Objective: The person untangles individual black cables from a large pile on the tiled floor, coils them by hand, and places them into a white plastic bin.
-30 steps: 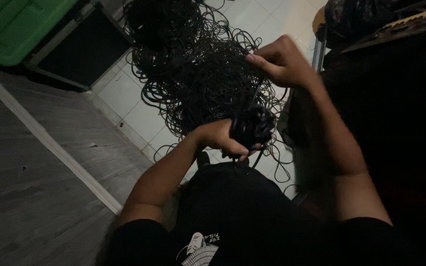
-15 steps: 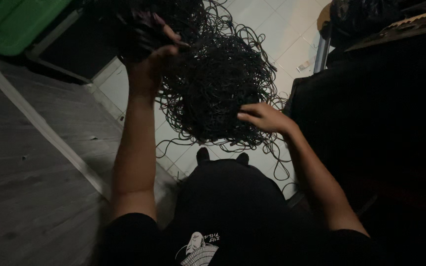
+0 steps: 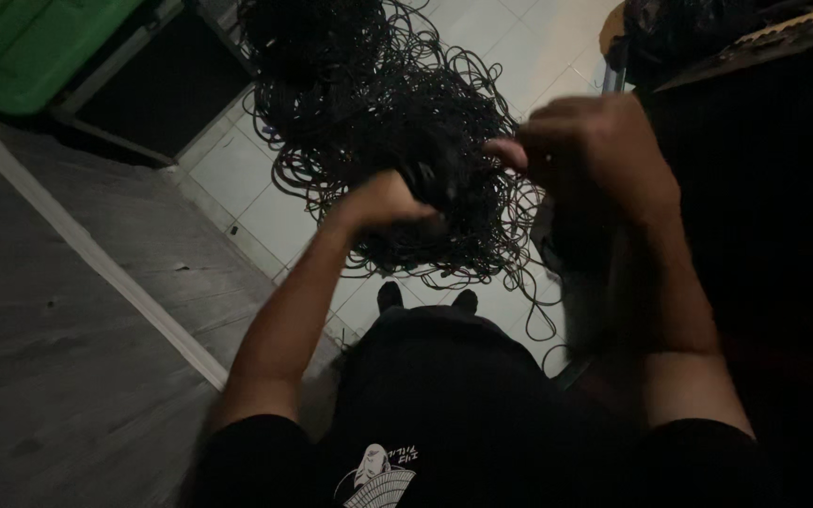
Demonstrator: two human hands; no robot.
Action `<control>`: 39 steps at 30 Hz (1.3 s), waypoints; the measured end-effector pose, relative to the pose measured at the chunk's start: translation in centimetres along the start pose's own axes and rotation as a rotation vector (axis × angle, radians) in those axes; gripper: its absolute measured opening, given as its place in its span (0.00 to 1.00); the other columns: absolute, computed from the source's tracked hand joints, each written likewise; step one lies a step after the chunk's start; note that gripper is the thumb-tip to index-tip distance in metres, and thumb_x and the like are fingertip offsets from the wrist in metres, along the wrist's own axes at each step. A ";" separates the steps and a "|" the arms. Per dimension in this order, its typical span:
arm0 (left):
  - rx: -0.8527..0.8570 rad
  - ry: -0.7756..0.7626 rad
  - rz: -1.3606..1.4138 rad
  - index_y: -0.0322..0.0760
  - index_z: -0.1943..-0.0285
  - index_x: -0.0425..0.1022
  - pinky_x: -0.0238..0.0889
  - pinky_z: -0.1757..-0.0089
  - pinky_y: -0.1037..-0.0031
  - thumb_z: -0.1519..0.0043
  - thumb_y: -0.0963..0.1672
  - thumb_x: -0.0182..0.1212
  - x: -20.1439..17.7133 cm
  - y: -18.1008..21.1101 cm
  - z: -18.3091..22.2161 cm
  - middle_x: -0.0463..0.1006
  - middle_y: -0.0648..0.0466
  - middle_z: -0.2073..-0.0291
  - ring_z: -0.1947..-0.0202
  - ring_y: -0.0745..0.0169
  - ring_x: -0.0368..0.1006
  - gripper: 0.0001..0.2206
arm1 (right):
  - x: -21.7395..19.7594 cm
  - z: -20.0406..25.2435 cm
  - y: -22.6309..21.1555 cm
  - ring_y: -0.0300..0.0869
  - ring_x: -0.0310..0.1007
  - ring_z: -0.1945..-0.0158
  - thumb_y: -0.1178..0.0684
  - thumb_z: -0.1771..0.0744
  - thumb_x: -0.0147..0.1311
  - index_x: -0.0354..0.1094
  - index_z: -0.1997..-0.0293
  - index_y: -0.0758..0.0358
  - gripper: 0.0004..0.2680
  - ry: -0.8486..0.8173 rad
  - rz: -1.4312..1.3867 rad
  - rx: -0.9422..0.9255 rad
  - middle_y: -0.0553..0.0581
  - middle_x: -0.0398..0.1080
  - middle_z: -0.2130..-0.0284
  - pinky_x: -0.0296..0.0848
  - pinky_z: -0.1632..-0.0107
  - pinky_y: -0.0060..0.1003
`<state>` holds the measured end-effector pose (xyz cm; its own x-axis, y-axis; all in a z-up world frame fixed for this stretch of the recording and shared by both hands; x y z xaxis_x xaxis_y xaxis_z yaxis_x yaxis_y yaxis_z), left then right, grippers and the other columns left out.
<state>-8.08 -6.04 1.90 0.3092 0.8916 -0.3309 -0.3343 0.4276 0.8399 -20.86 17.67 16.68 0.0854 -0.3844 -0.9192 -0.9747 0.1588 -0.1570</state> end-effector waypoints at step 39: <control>0.193 -0.113 0.010 0.36 0.49 0.74 0.74 0.64 0.68 0.58 0.58 0.77 6.3 5.3 6.4 0.81 0.50 0.63 0.64 0.58 0.79 0.34 | -1.2 2.0 2.1 0.39 0.66 0.81 0.43 0.26 0.55 0.71 0.73 0.63 0.17 -0.017 0.053 0.168 0.56 0.69 0.82 0.59 0.75 0.34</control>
<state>-2.23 0.85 6.99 0.4081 0.8685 -0.2814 -0.1642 0.3730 0.9132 -22.63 20.25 16.70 0.0401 -0.3561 -0.9336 -0.9298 0.3288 -0.1653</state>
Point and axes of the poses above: each hand's wrist, its own z-axis away from the middle knuckle, its own x-axis out of the palm, y = z × x, the point moved 1 cm from there along -z, towards the middle knuckle
